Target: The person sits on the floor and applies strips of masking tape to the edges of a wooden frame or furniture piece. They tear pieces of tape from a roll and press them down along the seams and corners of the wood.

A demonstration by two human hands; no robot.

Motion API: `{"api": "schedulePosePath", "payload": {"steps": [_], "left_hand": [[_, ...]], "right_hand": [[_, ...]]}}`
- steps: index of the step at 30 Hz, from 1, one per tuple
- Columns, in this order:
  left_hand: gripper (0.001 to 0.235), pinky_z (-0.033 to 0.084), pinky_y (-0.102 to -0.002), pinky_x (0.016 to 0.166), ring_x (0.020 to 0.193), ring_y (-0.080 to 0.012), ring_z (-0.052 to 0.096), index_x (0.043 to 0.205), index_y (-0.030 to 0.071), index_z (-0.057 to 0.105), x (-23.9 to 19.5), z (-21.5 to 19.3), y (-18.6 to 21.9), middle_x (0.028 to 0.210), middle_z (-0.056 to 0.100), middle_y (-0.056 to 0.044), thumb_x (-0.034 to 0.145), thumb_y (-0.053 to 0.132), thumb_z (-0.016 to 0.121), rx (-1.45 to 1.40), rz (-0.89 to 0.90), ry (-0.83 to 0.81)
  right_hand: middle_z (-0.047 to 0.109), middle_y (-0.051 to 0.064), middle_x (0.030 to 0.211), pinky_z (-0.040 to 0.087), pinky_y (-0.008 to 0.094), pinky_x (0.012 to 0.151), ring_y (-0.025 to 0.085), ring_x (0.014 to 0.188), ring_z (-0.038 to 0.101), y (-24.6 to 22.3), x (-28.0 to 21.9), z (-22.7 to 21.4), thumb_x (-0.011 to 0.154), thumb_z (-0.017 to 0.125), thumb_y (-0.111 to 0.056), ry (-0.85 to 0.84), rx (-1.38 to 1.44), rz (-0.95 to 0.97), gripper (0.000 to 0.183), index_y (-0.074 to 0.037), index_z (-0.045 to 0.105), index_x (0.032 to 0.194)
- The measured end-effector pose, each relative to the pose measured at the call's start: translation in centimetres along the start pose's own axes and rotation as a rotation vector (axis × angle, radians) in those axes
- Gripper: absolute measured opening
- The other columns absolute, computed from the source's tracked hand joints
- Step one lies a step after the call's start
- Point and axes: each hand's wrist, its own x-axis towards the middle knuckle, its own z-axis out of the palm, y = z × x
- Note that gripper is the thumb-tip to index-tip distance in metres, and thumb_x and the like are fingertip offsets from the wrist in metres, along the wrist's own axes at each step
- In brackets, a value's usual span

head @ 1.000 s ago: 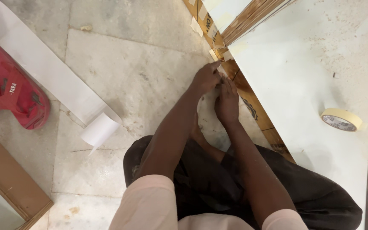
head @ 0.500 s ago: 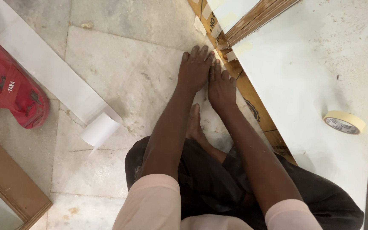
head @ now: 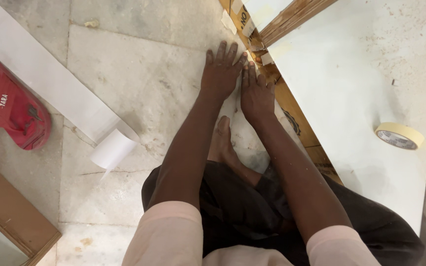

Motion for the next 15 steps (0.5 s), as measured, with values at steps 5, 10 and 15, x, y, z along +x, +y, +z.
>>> {"api": "schedulePosePath", "payload": {"steps": [5,10,15], "left_hand": [[0.049,0.026,-0.071,0.113,0.150,-0.0406,0.030,0.152,0.023,0.053,0.1,-0.6,1.1,0.162,0.038,-0.012,0.104,0.030,0.048,0.043,-0.059,-0.103],[0.051,0.026,-0.072,0.111,0.150,-0.0408,0.030,0.150,0.023,0.052,0.1,-0.8,2.1,0.161,0.037,-0.011,0.100,0.034,0.050,0.086,-0.102,-0.077],[0.052,0.026,-0.071,0.112,0.151,-0.0422,0.028,0.153,0.021,0.050,0.1,-0.4,2.1,0.164,0.035,-0.012,0.102,0.034,0.049,0.082,-0.110,-0.147]], "right_hand": [[0.027,0.013,0.168,0.044,0.052,0.093,0.032,0.123,0.052,-0.5,-0.2,-0.7,0.097,0.047,-0.014,0.016,-0.017,0.004,0.064,-0.004,0.035,0.158],[0.030,0.005,0.168,0.046,0.051,0.101,0.036,0.127,0.050,0.8,-1.3,-2.1,0.094,0.049,-0.009,0.012,0.124,-0.016,0.059,-0.011,0.044,0.153],[0.036,0.013,0.165,0.048,0.049,0.100,0.037,0.129,0.050,1.0,-2.8,-0.5,0.089,0.052,-0.004,0.160,0.219,-0.043,0.062,-0.004,0.047,0.152]]}}
